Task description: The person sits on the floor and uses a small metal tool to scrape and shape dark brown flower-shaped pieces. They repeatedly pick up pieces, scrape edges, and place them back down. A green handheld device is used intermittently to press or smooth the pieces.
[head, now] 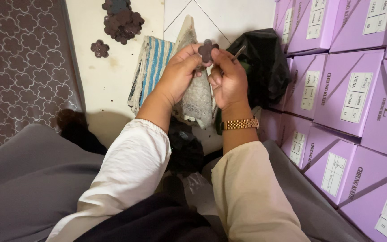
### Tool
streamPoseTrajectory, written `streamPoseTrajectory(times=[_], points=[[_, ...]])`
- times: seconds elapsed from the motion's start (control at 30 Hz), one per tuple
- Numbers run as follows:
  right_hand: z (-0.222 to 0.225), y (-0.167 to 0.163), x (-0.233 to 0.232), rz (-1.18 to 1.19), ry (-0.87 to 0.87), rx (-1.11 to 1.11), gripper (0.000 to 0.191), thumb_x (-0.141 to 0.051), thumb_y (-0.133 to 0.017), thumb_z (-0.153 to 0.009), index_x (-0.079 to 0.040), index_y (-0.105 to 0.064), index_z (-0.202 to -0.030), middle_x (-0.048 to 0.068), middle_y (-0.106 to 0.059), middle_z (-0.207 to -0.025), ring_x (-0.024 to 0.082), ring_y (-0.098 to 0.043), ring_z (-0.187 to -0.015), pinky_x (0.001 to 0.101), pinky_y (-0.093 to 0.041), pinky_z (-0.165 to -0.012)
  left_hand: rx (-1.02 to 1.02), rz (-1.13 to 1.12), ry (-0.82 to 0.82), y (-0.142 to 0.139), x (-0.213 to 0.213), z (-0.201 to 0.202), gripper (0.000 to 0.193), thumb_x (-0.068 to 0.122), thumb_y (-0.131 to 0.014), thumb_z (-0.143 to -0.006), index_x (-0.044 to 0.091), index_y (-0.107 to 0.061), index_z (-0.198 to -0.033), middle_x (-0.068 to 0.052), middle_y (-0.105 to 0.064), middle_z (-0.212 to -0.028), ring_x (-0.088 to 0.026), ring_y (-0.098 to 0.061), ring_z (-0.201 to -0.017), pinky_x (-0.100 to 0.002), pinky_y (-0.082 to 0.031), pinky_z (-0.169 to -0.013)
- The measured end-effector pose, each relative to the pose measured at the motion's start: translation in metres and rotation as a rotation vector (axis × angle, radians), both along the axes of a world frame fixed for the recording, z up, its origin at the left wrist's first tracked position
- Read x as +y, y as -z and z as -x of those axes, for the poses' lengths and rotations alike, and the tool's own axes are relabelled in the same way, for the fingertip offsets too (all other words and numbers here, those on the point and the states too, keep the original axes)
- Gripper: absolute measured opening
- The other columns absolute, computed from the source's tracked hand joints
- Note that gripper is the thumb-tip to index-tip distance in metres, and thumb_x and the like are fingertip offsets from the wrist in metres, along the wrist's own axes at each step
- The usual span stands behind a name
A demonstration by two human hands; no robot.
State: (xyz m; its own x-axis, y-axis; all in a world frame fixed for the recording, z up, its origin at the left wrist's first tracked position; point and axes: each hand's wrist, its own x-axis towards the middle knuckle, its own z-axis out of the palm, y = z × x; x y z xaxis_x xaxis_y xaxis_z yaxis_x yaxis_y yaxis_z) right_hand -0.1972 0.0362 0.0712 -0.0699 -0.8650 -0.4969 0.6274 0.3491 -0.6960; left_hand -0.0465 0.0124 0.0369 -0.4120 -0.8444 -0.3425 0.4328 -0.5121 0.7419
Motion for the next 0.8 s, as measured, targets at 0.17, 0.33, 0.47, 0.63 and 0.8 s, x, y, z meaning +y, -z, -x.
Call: streamPoseTrajectory(times=[0.17, 0.33, 0.47, 0.63, 0.8], points=[[0.000, -0.006, -0.002, 0.032, 0.020, -0.053, 0.013, -0.016, -0.073, -0.097, -0.004, -0.069, -0.096, 0.002, -0.066, -0.082, 0.007, -0.042, -0.051, 0.0241, -0.031, -0.049, 0.071, 0.052, -0.057, -0.006, -0.001, 0.001, 0.024, 0.009, -0.064, -0.102, 0.008, -0.066, -0.126, 0.003, -0.072, -0.103, -0.006, -0.061, -0.092, -0.022, -0.045, -0.077], [-0.002, -0.003, -0.005, 0.019, 0.095, 0.023, 0.010, -0.011, -0.075, -0.092, -0.007, -0.069, -0.100, 0.002, -0.067, -0.081, 0.007, -0.042, -0.047, 0.0245, -0.031, -0.046, 0.020, 0.229, -0.134, -0.004, 0.000, 0.000, 0.027, -0.004, -0.068, -0.097, 0.003, -0.071, -0.123, -0.001, -0.075, -0.112, -0.011, -0.069, -0.104, -0.027, -0.057, -0.095], [0.001, 0.001, -0.005, 0.017, 0.079, 0.035, 0.013, -0.007, -0.077, -0.092, -0.008, -0.066, -0.098, 0.001, -0.062, -0.076, 0.007, -0.041, -0.047, 0.0250, -0.030, -0.045, -0.319, 0.439, -0.126, -0.009, 0.001, -0.008, 0.029, 0.001, -0.076, -0.091, 0.005, -0.075, -0.120, -0.004, -0.074, -0.112, -0.013, -0.069, -0.101, -0.028, -0.057, -0.089], [0.002, 0.005, -0.003, -0.048, 0.077, 0.063, 0.014, -0.006, -0.077, -0.090, -0.009, -0.064, -0.094, 0.000, -0.063, -0.076, 0.007, -0.041, -0.047, 0.0250, -0.030, -0.045, -0.438, 0.595, -0.121, -0.020, 0.001, -0.012, 0.022, 0.004, -0.077, -0.090, 0.007, -0.077, -0.113, -0.006, -0.075, -0.113, -0.016, -0.072, -0.104, -0.029, -0.057, -0.091], [0.005, 0.001, -0.004, -0.031, 0.047, 0.049, 0.014, -0.006, -0.076, -0.090, -0.008, -0.063, -0.094, 0.002, -0.065, -0.078, 0.008, -0.043, -0.047, 0.0257, -0.031, -0.046, -0.633, 0.678, -0.131, -0.029, 0.001, -0.014, 0.018, 0.008, -0.079, -0.088, 0.009, -0.077, -0.106, -0.006, -0.076, -0.103, -0.020, -0.073, -0.093, -0.029, -0.057, -0.082]])
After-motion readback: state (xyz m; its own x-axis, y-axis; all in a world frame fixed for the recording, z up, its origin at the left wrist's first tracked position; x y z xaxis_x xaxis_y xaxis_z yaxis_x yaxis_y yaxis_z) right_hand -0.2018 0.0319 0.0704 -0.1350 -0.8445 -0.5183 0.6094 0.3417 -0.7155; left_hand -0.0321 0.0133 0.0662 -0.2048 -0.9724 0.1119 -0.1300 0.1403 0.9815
